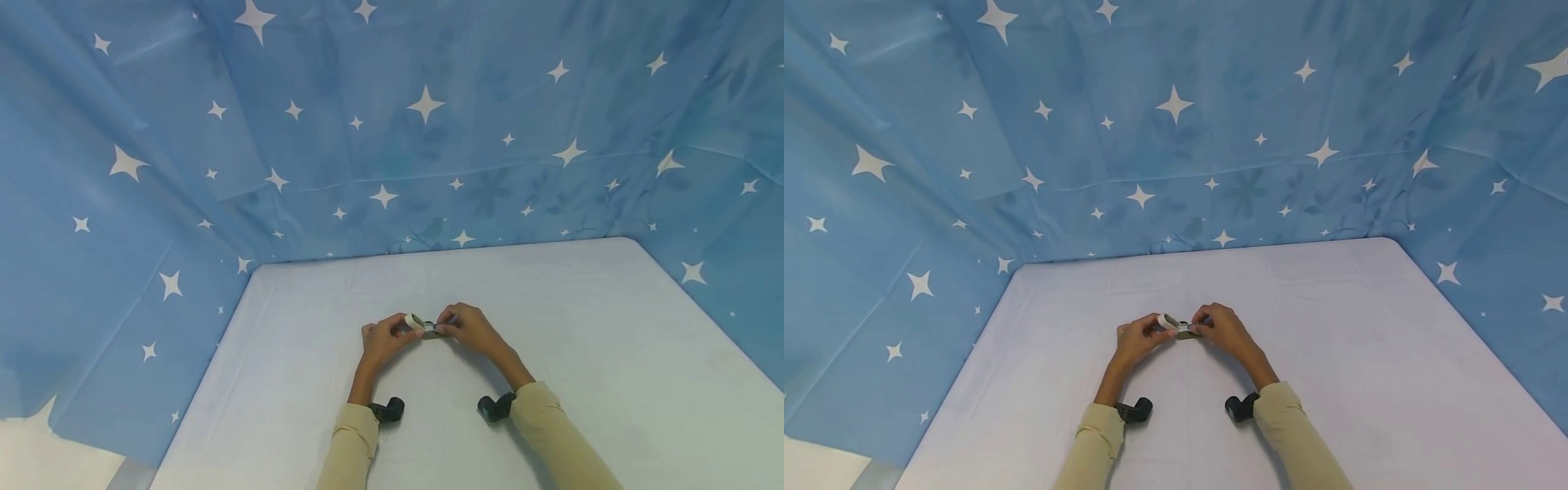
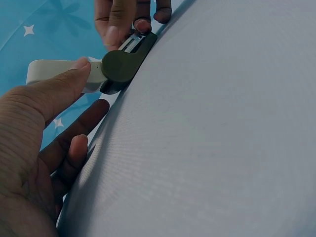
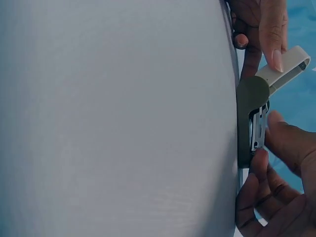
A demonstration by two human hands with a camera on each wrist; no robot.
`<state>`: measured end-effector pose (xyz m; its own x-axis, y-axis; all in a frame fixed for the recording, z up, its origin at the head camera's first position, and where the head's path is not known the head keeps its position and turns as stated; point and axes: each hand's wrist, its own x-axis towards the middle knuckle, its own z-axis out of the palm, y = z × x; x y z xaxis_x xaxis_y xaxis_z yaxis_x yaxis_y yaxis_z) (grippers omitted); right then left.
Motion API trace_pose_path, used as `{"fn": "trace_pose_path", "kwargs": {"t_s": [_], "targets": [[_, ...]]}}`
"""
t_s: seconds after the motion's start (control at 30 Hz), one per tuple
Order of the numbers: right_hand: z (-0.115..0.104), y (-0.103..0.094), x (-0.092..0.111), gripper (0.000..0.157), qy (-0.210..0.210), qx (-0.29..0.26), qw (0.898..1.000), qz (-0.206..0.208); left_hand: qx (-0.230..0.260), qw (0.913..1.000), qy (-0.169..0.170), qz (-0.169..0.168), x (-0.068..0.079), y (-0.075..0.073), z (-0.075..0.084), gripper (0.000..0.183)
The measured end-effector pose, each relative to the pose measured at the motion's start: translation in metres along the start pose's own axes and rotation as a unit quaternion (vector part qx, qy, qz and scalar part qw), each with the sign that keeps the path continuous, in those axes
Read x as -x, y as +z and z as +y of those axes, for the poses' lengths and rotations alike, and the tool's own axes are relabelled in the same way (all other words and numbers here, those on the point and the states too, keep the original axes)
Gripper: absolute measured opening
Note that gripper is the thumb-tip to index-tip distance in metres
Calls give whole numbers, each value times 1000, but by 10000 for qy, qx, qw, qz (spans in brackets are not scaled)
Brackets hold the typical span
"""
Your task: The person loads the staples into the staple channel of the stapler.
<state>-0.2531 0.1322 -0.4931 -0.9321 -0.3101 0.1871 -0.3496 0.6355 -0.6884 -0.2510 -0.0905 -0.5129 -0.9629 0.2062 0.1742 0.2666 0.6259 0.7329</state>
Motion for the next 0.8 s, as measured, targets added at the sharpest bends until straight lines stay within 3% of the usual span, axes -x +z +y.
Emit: {"fn": "trace_pose_path", "kwargs": {"t_s": [0.27,0.8], "targets": [[-3,2,-4,11,692,63,9976,-49,4,10000,-12,53,0,0,0,30],[-5,3,-8,12,1409,-175,9897,-184,-73,9999,68,76,2,0,2,31]]}}
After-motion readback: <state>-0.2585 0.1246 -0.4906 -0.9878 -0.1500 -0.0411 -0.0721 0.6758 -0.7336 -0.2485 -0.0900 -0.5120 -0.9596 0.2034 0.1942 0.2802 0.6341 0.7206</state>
